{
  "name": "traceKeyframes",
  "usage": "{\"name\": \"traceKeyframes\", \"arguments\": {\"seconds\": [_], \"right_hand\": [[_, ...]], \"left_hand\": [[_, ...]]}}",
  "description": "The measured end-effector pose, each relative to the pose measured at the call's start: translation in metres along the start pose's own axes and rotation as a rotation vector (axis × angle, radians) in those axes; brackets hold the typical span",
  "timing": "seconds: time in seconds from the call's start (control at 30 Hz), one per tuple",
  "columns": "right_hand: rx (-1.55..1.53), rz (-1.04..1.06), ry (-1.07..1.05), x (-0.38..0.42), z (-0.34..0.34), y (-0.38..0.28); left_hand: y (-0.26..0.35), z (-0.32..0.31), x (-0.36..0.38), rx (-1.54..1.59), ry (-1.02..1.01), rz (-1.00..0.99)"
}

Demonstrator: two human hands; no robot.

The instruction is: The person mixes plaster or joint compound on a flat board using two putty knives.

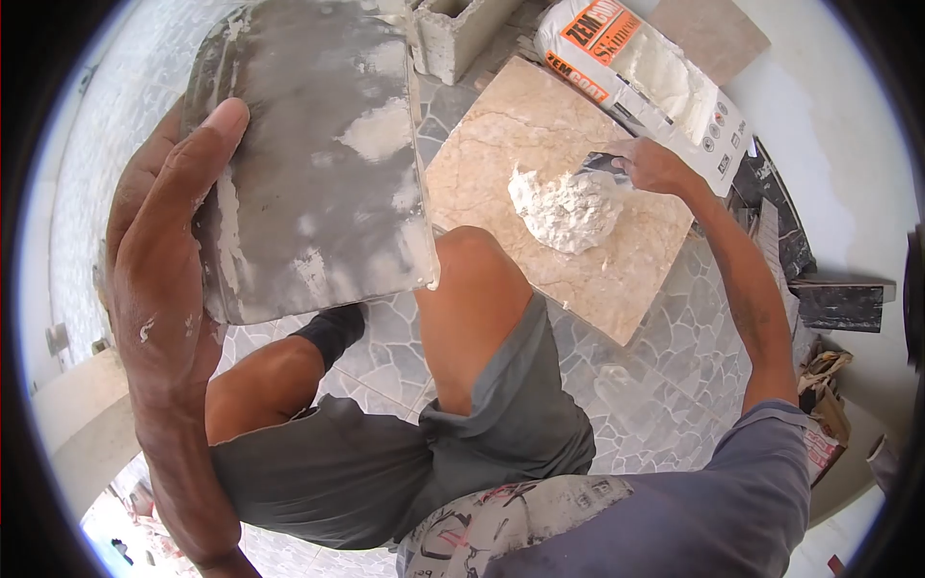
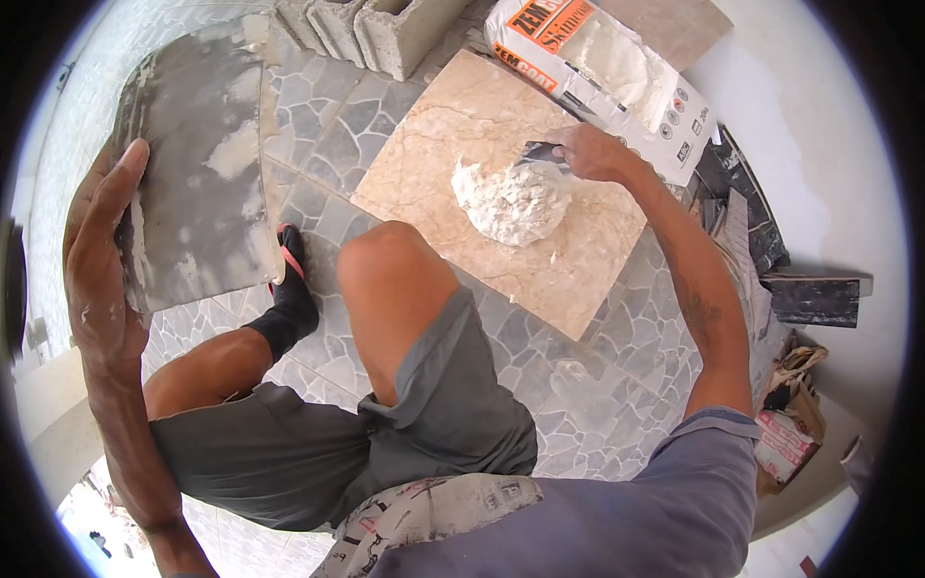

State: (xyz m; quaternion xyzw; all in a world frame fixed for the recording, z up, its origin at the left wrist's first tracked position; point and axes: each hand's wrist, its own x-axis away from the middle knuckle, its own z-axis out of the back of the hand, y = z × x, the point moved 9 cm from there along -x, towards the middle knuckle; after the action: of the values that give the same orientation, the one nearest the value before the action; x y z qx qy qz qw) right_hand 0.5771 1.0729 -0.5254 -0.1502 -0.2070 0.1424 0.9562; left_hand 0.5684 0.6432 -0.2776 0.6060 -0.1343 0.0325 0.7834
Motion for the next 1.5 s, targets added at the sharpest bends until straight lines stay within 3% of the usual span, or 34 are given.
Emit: {"name": "traceKeyframes", "arguments": {"seconds": [0.07,0.17,0.23,0.33,0.43,0.57,0.67,0.73,0.77,0.83,0.9,1.1,1.17,1.2,1.33,1.37,1.47,1.5], "right_hand": [[0.127,0.12,0.017,0.028,-0.013,-0.044],[0.346,0.251,0.152,0.07,-0.034,-0.093],[0.374,0.276,0.221,0.083,-0.038,-0.099],[0.082,0.038,0.339,0.077,-0.002,-0.051],[-0.034,-0.316,0.328,0.073,0.014,0.032],[-0.356,-0.608,0.133,0.098,-0.046,0.163],[-0.574,-0.78,0.152,0.121,-0.077,0.16],[-0.866,-0.719,0.242,0.112,-0.108,0.156],[-0.816,-0.692,0.195,0.1,-0.104,0.129],[-0.793,-0.652,0.173,0.087,-0.101,0.107],[-0.843,-0.627,0.219,0.072,-0.1,0.102],[-0.327,-0.485,0.199,0.059,-0.018,0.011],[-0.032,-0.269,0.345,0.05,-0.015,-0.031],[0.028,-0.274,0.246,0.045,-0.019,-0.053],[0.29,0.041,0.21,0.036,-0.04,-0.103],[0.231,0.076,0.258,0.037,-0.03,-0.102],[0.063,-0.267,0.144,0.025,0.001,-0.061],[0.051,-0.262,0.138,0.016,0.002,-0.038]], "left_hand": [[0.004,0.01,-0.001,-0.045,0.112,-0.086],[0.012,0.017,0.002,-0.333,0.079,-0.288],[0.01,0.016,-0.003,-0.282,0.066,-0.244],[0.002,0.013,-0.008,-0.19,0.051,-0.143],[0.0,0.019,-0.007,-0.22,0.023,-0.141],[-0.003,0.029,-0.007,-0.224,0.017,-0.11],[0.0,0.028,-0.004,-0.295,0.06,-0.155],[0.006,0.023,-0.001,-0.433,0.088,-0.283],[0.011,0.019,0.001,-0.504,0.099,-0.347],[0.012,0.012,0.0,-0.444,0.09,-0.285],[0.007,0.002,-0.004,-0.248,0.066,-0.1],[0.006,-0.006,-0.002,-0.158,0.073,-0.084],[0.007,-0.013,-0.002,-0.117,0.008,-0.072],[0.008,-0.017,-0.002,-0.091,-0.037,-0.062],[0.013,-0.033,-0.003,0.025,-0.187,0.006],[0.011,-0.037,-0.004,0.066,-0.203,0.049],[0.016,-0.033,0.005,-0.037,-0.149,-0.08],[0.018,-0.033,0.005,-0.066,-0.115,-0.101]]}}
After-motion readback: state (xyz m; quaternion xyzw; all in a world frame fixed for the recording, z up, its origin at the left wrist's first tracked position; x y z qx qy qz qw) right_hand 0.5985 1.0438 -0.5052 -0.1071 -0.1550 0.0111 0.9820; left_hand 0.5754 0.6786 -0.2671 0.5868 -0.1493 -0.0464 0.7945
